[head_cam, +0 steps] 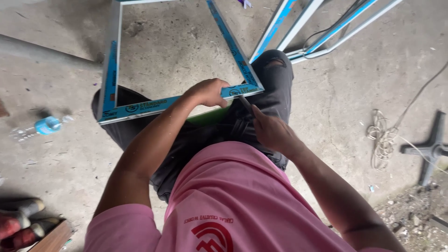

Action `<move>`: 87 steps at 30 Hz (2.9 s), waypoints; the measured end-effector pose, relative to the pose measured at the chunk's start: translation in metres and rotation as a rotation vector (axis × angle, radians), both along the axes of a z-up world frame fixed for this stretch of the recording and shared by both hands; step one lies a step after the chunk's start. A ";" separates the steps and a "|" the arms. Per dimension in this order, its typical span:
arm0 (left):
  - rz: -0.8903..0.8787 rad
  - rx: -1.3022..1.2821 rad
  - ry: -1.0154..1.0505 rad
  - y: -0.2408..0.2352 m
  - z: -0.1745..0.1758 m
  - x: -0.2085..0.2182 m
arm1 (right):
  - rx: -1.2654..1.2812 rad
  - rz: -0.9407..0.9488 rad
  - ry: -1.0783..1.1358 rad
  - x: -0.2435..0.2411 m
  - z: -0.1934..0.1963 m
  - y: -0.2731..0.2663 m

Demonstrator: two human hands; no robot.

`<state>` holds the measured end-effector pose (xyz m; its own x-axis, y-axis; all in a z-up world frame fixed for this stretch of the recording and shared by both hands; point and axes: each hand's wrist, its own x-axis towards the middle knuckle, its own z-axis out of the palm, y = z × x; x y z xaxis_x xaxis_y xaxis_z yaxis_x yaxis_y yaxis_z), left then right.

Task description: Assembling aluminum frames by drilling holes and installing rivets using a power drill and a hand riveter.

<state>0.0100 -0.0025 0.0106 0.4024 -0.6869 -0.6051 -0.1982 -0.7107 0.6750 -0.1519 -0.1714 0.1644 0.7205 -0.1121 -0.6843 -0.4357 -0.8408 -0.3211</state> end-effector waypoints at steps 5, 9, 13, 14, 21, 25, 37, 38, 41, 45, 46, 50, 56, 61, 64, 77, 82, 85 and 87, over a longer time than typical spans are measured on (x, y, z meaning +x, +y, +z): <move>0.005 -0.019 0.024 0.008 0.009 0.000 | -0.111 0.318 -0.080 0.001 -0.004 -0.036; -0.061 -0.031 0.036 0.012 0.032 0.026 | -0.208 0.555 -0.239 0.017 0.046 -0.061; -0.048 -0.008 0.027 0.027 0.077 0.046 | -0.224 0.702 -0.509 0.035 0.042 -0.068; -0.077 -0.010 0.022 0.030 0.080 0.049 | -0.228 0.721 -0.589 0.038 0.039 -0.064; -0.133 -0.018 0.028 0.026 0.086 0.064 | -0.459 0.895 -0.819 0.037 0.020 -0.082; -0.135 0.006 0.037 0.037 0.097 0.068 | -0.130 0.695 -0.780 0.045 0.027 -0.075; -0.071 -0.045 0.115 0.034 0.068 0.063 | -0.215 0.733 -0.658 0.043 0.004 -0.093; -0.076 -0.033 0.097 0.031 0.068 0.062 | -0.238 0.741 -0.703 0.046 0.001 -0.086; -0.074 -0.024 0.075 0.030 0.069 0.064 | -0.220 0.735 -0.715 0.048 -0.006 -0.085; -0.046 -0.014 0.090 0.039 0.082 0.066 | -0.248 0.713 -0.666 0.051 0.006 -0.102; -0.050 -0.019 0.095 0.037 0.074 0.066 | -0.251 0.711 -0.658 0.046 0.006 -0.099; -0.097 -0.036 0.043 0.037 0.077 0.071 | -0.128 0.676 -0.678 0.049 0.006 -0.086; -0.062 -0.035 0.064 0.036 0.078 0.069 | -0.091 0.679 -0.718 0.057 -0.002 -0.091; -0.034 -0.025 0.085 0.043 0.071 0.071 | -0.108 0.697 -0.695 0.057 0.012 -0.091; -0.034 -0.020 0.051 0.035 0.077 0.065 | -0.172 0.697 -0.723 0.053 0.010 -0.096; 0.085 0.018 0.003 -0.014 0.005 -0.002 | -0.096 0.151 0.016 -0.010 0.038 -0.072; 0.069 0.020 0.012 -0.012 0.010 -0.002 | -0.088 0.154 -0.012 -0.034 -0.005 -0.038; 0.064 0.040 -0.018 -0.008 0.011 -0.002 | -0.109 0.125 -0.072 -0.037 -0.008 -0.024; 0.067 0.035 -0.036 -0.009 0.013 -0.003 | -0.063 0.072 -0.067 -0.031 0.001 -0.016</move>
